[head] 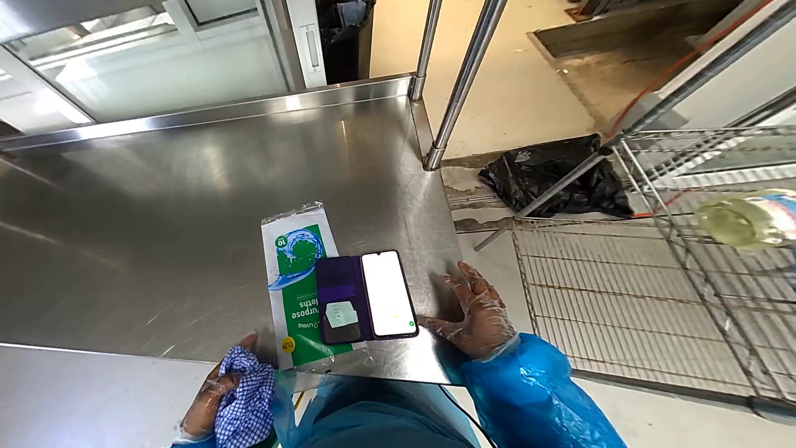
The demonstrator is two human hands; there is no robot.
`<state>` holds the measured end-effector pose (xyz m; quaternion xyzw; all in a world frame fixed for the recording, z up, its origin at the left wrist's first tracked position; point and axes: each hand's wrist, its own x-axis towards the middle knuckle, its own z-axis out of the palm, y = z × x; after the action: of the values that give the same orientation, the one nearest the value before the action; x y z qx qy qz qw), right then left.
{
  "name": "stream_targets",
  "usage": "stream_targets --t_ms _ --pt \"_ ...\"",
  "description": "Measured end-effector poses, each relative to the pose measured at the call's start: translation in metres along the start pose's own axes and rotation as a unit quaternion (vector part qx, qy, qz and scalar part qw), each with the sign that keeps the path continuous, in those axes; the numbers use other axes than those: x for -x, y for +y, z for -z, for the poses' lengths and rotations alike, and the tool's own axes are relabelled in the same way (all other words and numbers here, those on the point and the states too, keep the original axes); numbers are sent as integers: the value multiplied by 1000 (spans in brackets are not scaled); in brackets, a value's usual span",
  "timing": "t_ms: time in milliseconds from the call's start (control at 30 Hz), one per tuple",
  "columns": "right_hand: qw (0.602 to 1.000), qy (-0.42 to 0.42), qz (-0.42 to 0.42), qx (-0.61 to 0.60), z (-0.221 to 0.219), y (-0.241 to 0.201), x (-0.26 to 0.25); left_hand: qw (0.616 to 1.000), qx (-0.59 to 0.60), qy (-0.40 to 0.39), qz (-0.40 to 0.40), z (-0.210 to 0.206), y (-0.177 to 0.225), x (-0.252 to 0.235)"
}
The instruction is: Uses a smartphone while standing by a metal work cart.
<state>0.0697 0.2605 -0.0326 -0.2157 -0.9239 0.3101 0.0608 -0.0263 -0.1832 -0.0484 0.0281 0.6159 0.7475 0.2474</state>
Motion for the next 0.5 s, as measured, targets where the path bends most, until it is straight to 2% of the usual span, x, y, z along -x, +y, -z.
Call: stream_targets --t_ms 500 --pt "1000 2 10 2 -2 -1 1 1000 15 0 7 0 0 0"
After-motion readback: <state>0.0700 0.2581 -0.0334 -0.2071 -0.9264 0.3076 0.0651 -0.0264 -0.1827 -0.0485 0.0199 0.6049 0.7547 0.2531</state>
